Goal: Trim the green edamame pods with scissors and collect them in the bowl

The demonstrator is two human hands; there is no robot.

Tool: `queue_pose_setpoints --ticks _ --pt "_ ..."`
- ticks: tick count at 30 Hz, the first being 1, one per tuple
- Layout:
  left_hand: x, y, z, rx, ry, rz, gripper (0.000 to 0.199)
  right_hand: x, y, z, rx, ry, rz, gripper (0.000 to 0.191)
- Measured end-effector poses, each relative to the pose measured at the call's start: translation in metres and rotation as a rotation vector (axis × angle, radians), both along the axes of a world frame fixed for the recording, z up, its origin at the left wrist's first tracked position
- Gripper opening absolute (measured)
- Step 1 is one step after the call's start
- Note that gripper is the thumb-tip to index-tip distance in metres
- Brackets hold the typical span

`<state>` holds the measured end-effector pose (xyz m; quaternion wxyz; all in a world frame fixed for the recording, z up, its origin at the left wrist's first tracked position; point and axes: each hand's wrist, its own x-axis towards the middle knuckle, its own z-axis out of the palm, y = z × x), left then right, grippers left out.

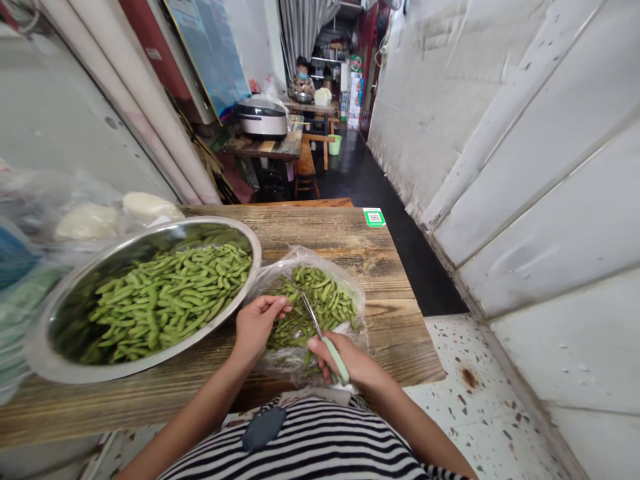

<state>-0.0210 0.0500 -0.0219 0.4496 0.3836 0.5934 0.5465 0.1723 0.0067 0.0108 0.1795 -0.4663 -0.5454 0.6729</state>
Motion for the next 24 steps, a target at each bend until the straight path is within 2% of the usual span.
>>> queue_pose_setpoints --ticks 10,14,19,24 --pt "0.014 -0.016 0.014 -0.062 -0.196 -0.102 0.030 -0.008 0.006 -0.003 0.090 -0.005 0.007 0.039" --pt "0.011 -0.014 0.012 -0.050 -0.232 -0.079 0.032 -0.013 0.006 -0.001 0.044 -0.023 -0.051 0.042" --pt "0.006 -0.010 0.008 -0.039 -0.219 0.018 0.034 -0.013 0.006 -0.004 0.017 0.000 -0.122 0.047" --pt "0.001 -0.008 0.012 -0.047 -0.236 -0.033 0.039 -0.005 0.006 -0.006 0.085 -0.061 -0.041 0.049"
